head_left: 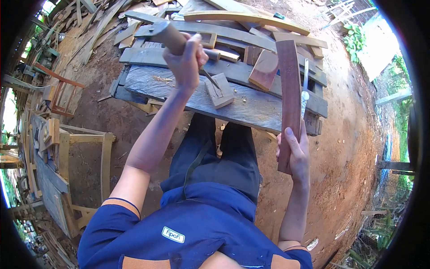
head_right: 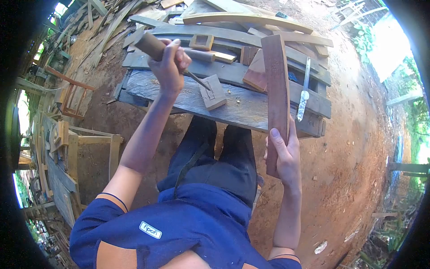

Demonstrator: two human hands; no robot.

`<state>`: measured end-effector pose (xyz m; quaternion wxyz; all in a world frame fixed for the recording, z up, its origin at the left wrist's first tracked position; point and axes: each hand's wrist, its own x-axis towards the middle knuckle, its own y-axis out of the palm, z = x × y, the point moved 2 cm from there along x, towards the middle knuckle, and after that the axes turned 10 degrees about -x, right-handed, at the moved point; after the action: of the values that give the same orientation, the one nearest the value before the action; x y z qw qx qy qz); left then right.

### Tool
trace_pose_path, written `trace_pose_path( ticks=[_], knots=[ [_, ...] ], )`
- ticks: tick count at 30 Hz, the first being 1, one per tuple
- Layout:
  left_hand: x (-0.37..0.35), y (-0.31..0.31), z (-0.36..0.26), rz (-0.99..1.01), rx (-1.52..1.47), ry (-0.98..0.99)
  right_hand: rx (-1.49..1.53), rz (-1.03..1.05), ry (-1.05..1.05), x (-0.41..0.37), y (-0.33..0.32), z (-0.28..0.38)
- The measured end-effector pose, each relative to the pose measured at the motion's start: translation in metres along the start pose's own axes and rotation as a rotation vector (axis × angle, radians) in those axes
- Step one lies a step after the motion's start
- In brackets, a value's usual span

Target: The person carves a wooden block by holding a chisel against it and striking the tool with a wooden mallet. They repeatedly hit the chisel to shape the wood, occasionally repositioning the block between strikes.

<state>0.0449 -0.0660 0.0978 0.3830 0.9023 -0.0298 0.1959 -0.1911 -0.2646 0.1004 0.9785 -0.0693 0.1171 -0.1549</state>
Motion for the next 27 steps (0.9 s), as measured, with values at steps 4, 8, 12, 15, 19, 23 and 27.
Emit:
trace_pose_path(
  ticks=[4,8,12,15,19,23,27],
  knots=[
    [-0.009,0.012,0.009,0.117,0.103,0.023,0.002,-0.054,0.007,0.001,0.003,-0.002],
    [-0.012,0.018,0.015,0.159,0.152,-0.004,0.014,-0.051,0.003,0.004,0.006,-0.005],
    [-0.012,0.022,0.019,0.227,0.214,-0.007,0.007,-0.03,0.012,0.007,0.006,-0.006],
    [-0.014,0.023,0.022,0.309,0.342,0.055,-0.008,-0.037,0.017,0.009,0.006,-0.004],
    [-0.012,0.022,0.028,0.325,0.372,0.098,-0.021,-0.047,0.004,0.012,0.008,-0.003],
    [-0.01,0.02,0.03,0.314,0.407,0.095,-0.035,-0.006,0.043,0.014,0.007,-0.002],
    [-0.01,0.027,0.032,0.197,0.459,0.066,-0.051,-0.004,0.04,0.019,0.01,0.001]
  ],
)
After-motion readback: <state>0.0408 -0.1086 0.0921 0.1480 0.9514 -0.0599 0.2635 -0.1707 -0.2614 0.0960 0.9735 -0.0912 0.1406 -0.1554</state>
